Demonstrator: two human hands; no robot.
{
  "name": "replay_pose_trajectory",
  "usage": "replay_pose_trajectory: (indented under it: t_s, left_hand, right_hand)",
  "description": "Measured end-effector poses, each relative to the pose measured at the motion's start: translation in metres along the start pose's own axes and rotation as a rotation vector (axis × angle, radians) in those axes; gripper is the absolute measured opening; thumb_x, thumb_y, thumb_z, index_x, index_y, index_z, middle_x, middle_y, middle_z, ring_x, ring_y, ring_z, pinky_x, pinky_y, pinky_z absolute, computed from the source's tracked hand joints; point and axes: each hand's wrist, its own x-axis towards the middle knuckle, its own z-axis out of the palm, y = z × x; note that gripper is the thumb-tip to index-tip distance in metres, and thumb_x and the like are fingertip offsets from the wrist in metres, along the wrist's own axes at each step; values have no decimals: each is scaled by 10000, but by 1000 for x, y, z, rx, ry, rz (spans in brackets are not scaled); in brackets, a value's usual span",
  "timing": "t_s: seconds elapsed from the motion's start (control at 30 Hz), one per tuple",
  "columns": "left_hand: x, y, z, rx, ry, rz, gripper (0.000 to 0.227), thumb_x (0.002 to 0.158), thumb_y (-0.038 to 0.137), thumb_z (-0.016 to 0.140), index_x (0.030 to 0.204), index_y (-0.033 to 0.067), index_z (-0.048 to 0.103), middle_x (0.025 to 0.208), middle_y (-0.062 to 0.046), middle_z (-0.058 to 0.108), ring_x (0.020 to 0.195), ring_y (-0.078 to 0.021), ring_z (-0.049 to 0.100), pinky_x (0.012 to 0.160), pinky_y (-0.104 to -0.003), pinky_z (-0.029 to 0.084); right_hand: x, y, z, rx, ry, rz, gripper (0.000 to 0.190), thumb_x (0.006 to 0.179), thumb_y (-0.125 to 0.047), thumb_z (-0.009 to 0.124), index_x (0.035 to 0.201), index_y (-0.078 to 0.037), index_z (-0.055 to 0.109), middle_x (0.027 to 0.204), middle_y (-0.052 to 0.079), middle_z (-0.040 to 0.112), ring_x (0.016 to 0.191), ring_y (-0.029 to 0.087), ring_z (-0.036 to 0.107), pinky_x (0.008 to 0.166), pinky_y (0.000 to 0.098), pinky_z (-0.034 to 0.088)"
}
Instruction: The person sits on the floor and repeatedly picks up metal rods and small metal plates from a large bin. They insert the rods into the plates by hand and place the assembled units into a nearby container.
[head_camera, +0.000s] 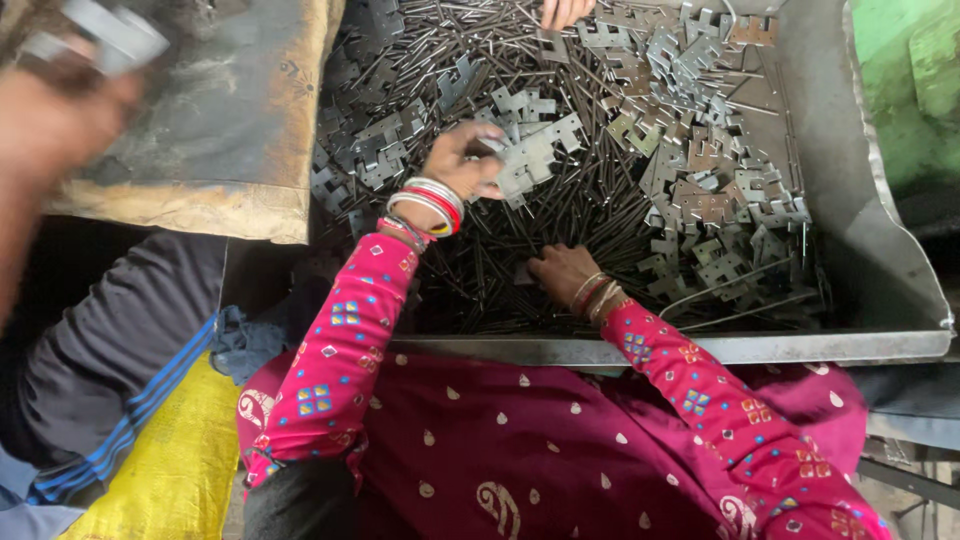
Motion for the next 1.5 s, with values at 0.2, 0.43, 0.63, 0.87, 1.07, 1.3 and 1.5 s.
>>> replay_pose_trajectory:
  t_s: [0.2, 0.43, 0.63, 0.87, 1.07, 1.3, 1.5]
  left_hand:
    - [-9, -6, 19, -299, -124, -106, 385, 848, 23, 623, 1229, -29, 628, 1077, -109, 627, 922, -253, 710, 744, -518, 651]
    - [-24, 22, 28, -193, -185, -168, 373, 883, 109, 568, 1240, 13, 523, 1028, -157, 787, 910, -302, 754, 665, -432, 666]
    - [-31, 19, 58, -43, -138, -131, 490, 918, 332, 704, 1258, 21, 538, 1025, -127, 774, 982, -212, 760, 647, -409, 663]
    - [-81, -30, 124, 628, -147, 269, 697, 882, 453, 814, 1288, -36, 527, 1015, -287, 707, 960, -419, 704, 791, -489, 581]
    - [-90, -7, 122, 1116, -40, 48, 235, 887, 158, 605, 1096, 56, 638, 876, -224, 741, 846, -412, 732, 771, -513, 594]
    - [-48, 65, -41, 1812, 558, 128, 166, 854, 203, 684, 1007, 148, 714, 786, -85, 757, 691, -287, 755, 548, -414, 581]
    - [-76, 75, -225, 1781, 1256, -55, 211, 844, 179, 671, 1052, 187, 706, 803, -73, 741, 729, -300, 733, 598, -440, 537]
  right_hand:
    - [-10, 17, 9, 34, -99, -75, 324, 794, -215, 723, 1113, -167, 707, 1143, 134, 663, 1064, 347, 654, 798, 495, 560]
    - [-77, 57, -7, 1055, 99, 268, 343, 882, -252, 759, 1177, -94, 683, 1015, 127, 748, 806, 211, 696, 777, 366, 585]
    - [-95, 65, -49, 2025, 610, 519, 278, 970, -270, 710, 1118, -41, 658, 1060, 100, 711, 896, 196, 697, 829, 463, 616]
    - [-67, 5, -48, 2379, 430, 669, 407, 979, -432, 619, 1096, -48, 682, 965, 105, 738, 835, 248, 701, 767, 406, 598]
    - [-49, -13, -27, 1990, 314, 798, 462, 970, -440, 629, 1150, -24, 716, 948, 47, 745, 806, 191, 675, 718, 368, 547]
    - [-86, 108, -14, 166, 44, 678, 550, 917, -557, 678, 1178, -77, 741, 1105, 229, 749, 1054, 427, 708, 890, 534, 556]
    - [-105, 192, 42, 161, -375, 702, 711, 732, -581, 863, 1187, -50, 732, 1188, 277, 716, 1144, 446, 678, 994, 507, 540]
